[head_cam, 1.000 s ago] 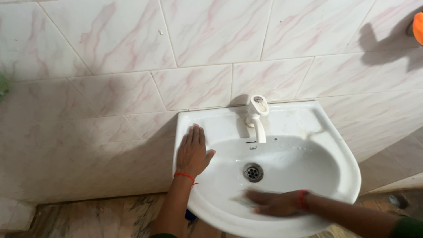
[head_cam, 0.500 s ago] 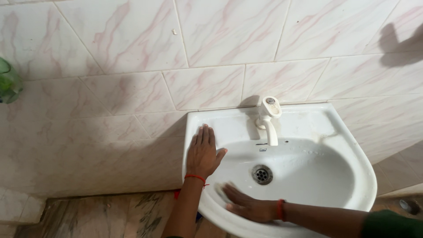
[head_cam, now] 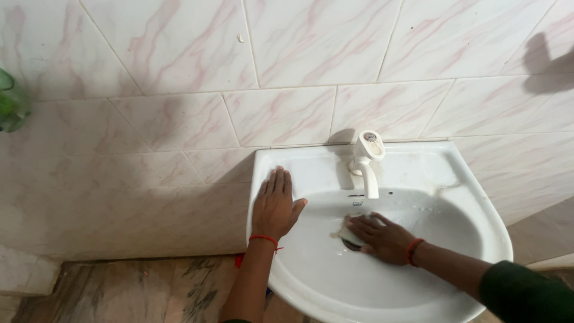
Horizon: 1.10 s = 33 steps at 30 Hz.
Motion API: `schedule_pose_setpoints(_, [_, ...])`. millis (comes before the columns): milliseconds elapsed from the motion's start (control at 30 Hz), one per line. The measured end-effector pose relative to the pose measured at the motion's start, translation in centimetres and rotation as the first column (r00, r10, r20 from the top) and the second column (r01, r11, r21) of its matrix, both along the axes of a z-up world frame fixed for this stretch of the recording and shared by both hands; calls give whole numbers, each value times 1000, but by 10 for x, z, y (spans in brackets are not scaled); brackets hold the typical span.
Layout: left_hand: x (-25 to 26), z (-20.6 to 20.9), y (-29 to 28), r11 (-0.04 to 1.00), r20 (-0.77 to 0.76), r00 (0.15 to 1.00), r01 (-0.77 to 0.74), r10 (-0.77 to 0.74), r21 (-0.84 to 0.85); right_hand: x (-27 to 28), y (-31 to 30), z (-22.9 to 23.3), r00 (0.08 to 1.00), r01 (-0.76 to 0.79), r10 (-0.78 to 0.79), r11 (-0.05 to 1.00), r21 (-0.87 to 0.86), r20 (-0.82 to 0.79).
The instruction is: The person wipes the interior and rim of a white bathroom sink using a cloth. They move a black cup from the sink to a wall-mounted holder, then continue wiping the sink basin and faucet area.
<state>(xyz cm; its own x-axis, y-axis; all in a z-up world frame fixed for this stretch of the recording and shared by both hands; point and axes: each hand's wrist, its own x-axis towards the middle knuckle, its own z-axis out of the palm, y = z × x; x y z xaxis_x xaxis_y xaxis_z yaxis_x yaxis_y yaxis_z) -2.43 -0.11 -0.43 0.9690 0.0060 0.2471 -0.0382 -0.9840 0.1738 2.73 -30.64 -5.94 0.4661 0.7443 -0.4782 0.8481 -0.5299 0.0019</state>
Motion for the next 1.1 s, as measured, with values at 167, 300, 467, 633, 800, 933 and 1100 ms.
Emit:
schedule_pose_setpoints(167, [-1,2,1,1000,-11,1000,0,0,-3,-2,-45,29,977,205,-211,942,-265,7])
schedule_pose_setpoints(300, [1,4,-1,1000,-18,1000,-4,4,8,-26,-54,59,956,211,-280,867,-451,-91])
schedule_pose_setpoints(467, [3,5,-1,1000,-16,1000,-11,11,-13,-79,14,70,732,245,-293,955,-164,-615])
schedule_pose_setpoints(633, [4,5,1,1000,-53,999,-8,8,1,-93,12,82,682,226,-156,974,3,-715])
schedule_pose_setpoints(800, [4,4,0,1000,5,1000,5,-5,1,-30,-73,94,964,112,-211,874,-472,-163])
schedule_pose_setpoints(933, [5,6,1,1000,15,1000,8,-7,-8,-31,-65,87,963,255,-256,788,-561,78])
schedule_pose_setpoints(1100, [4,6,-1,999,36,999,12,-11,-32,-86,-2,90,705,236,-313,950,-206,-636])
